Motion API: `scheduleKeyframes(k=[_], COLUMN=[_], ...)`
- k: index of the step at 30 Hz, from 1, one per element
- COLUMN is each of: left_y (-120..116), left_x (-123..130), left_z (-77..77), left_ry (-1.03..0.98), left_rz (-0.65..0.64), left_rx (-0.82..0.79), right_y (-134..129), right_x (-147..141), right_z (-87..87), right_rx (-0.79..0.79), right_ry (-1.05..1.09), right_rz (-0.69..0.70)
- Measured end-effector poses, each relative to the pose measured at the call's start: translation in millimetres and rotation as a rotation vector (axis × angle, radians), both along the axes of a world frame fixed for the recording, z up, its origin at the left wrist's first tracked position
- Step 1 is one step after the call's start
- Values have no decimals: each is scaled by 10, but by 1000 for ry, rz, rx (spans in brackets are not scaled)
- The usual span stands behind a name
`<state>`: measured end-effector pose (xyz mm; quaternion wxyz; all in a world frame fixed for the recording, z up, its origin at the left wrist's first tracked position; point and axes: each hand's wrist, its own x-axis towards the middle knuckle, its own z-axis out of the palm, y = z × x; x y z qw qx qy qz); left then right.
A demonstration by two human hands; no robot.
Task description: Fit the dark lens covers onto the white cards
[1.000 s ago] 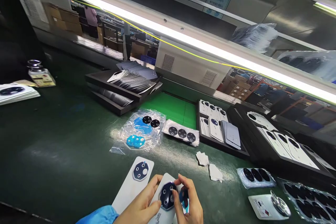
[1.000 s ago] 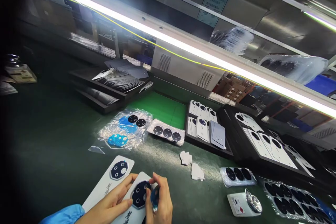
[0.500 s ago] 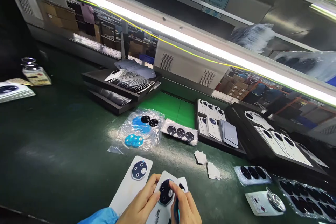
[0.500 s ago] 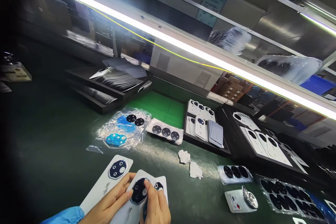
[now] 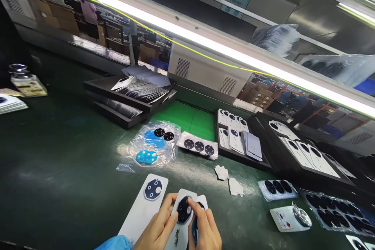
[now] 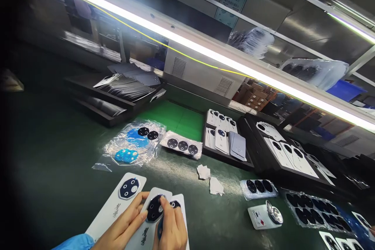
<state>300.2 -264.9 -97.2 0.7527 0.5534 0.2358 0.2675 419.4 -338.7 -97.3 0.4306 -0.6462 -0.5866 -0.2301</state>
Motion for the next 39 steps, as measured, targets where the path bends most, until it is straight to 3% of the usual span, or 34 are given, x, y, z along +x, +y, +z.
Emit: scheduleKeyframes(k=[10, 13, 19, 27, 33, 39], left_y=[-32, -34, -32, -18, 22, 41], left_x=[29, 20, 56, 42, 14, -16], left_z=[47, 79, 4, -7, 15, -71], left_ry=[93, 80, 27, 11, 4, 10], left_rz=[5, 62, 30, 20, -6, -20], left_rx=[125, 120, 79, 60, 104, 73], right_y=[25, 40, 27, 24, -1, -33], right_x=[9, -4, -13, 69, 132, 225], right_z=[6, 31, 64, 51, 167, 279], right_rx=[36, 44, 15, -21, -44, -130], right_ry=[11, 11, 77, 18, -158, -236], right_rz=[36, 57, 72, 127, 203, 245])
